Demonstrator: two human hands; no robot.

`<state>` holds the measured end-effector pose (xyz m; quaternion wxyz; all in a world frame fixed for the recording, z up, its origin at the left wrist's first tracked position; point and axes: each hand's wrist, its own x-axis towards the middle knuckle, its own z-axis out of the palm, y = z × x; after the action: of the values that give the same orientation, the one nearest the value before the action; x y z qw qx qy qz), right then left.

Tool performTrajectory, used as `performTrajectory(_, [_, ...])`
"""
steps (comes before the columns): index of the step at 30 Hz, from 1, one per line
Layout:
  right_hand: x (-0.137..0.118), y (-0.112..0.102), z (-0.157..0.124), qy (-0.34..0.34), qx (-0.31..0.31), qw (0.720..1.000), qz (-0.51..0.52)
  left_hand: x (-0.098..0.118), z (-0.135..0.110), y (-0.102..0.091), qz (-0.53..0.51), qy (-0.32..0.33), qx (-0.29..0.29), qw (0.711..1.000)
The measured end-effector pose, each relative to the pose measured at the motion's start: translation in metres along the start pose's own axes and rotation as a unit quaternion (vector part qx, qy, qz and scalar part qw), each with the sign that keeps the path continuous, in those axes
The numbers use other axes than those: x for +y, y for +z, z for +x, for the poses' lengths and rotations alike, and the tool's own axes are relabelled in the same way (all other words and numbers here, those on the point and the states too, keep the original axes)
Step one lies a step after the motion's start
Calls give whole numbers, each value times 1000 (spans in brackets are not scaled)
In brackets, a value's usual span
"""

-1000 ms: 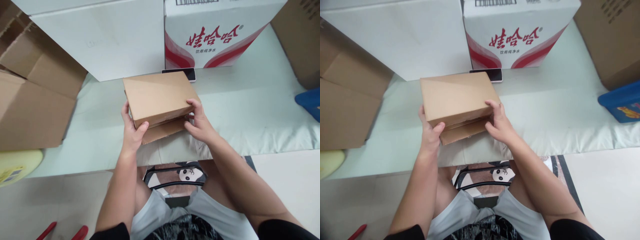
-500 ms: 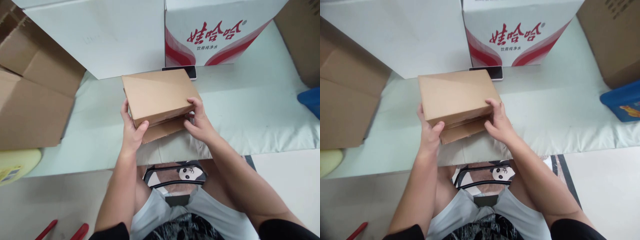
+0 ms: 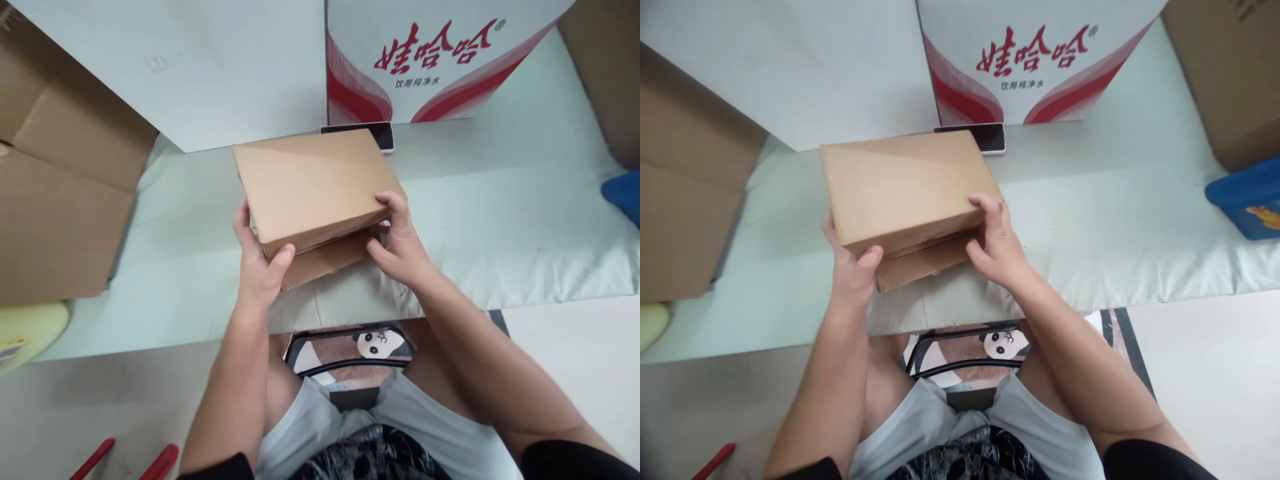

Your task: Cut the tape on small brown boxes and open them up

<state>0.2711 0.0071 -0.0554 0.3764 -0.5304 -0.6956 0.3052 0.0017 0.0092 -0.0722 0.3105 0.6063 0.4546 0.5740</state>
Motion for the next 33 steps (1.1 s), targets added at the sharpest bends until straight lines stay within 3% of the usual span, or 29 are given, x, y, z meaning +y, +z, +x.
performTrajectory(13, [1, -4, 3, 4, -4, 1000, 1, 2, -2, -2, 44, 4, -30, 999])
performTrajectory(16, [0, -5, 3, 15, -5, 1000, 6, 5, -1, 1, 8, -20, -18, 1000])
performTrajectory(21, [-3, -5, 4, 17, -1, 1000, -5, 18, 2, 8, -136, -89, 33, 986])
performTrajectory(33, [-6, -9, 5, 0, -1, 1000, -31, 19, 5, 10, -110, -97, 97, 984])
